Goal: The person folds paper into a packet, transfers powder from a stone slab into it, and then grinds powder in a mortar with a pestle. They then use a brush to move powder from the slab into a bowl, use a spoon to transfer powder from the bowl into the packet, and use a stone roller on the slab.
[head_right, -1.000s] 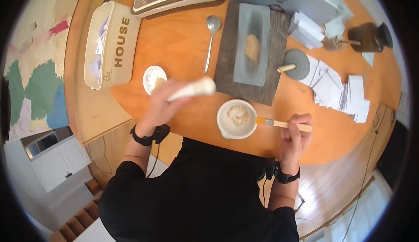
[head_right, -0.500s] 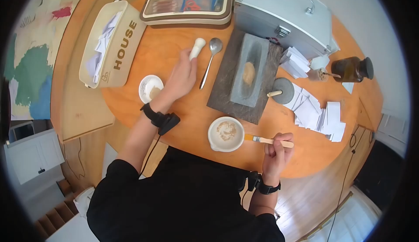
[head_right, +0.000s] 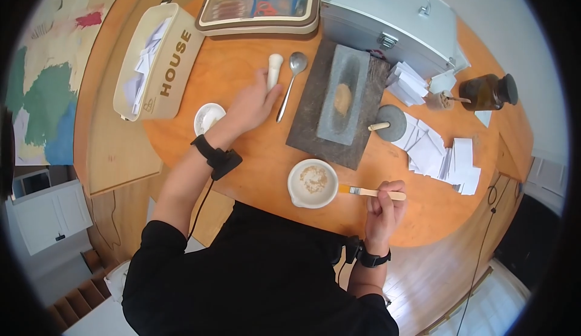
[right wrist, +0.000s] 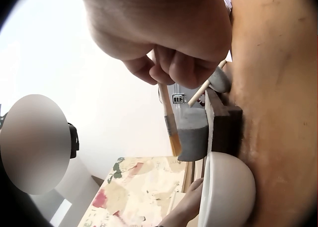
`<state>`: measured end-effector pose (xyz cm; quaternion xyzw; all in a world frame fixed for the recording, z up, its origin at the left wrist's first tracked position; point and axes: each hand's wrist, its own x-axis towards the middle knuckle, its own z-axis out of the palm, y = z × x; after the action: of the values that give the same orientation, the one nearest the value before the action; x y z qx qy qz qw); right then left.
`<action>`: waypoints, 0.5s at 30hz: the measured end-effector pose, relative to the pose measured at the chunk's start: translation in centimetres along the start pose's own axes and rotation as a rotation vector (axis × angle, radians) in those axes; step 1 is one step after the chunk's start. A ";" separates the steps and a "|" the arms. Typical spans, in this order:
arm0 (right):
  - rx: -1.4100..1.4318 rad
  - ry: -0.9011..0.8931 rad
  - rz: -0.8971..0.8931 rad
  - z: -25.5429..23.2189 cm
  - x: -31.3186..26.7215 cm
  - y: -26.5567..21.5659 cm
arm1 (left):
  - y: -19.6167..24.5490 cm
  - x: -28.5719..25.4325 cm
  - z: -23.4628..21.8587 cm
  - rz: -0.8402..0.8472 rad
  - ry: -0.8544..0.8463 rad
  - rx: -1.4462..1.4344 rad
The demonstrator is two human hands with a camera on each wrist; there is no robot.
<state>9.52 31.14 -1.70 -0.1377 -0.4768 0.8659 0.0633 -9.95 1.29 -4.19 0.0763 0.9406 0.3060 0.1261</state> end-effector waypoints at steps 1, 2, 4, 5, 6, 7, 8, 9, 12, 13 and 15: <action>-0.005 -0.004 0.005 -0.1 0.0 0.1 | -0.2 -0.1 0.0 0.031 0.023 -0.037; 0.001 -0.009 0.014 -0.2 -0.1 0.4 | -0.3 -0.1 0.0 0.024 0.010 -0.047; 0.007 -0.020 0.034 -0.4 -0.2 0.6 | -0.3 -0.1 -0.1 0.006 -0.015 -0.073; -0.001 -0.015 0.040 -0.3 -0.3 0.6 | -0.3 -0.1 -0.2 0.009 -0.014 -0.080; -0.008 -0.011 0.046 -0.2 -0.3 0.6 | -0.2 -0.2 -0.3 0.011 -0.013 -0.087; -0.013 -0.005 0.053 0.0 -0.2 0.6 | -0.1 -0.2 -0.6 0.014 -0.013 -0.092; -0.041 0.004 0.056 0.1 -0.3 0.6 | 0.1 -0.4 -1.0 0.000 0.014 -0.134; -0.070 0.017 0.061 0.1 -0.3 0.6 | 0.3 -0.7 -1.5 -0.015 0.038 -0.179; -0.126 0.030 0.091 -0.2 -0.9 0.5 | 1.7 -3.1 -4.0 -0.043 0.015 -0.237; -0.140 0.027 0.097 -0.3 -0.8 0.4 | 2.1 -4.0 -4.6 -0.045 -0.004 -0.246; -0.120 0.084 0.119 0.0 -0.7 0.4 | 2.7 -6.6 -4.5 0.011 -0.164 -0.374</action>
<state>10.25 30.75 -1.95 -0.2053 -0.5156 0.8315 0.0232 -4.77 -0.50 2.23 0.0816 0.8535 0.4686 0.2127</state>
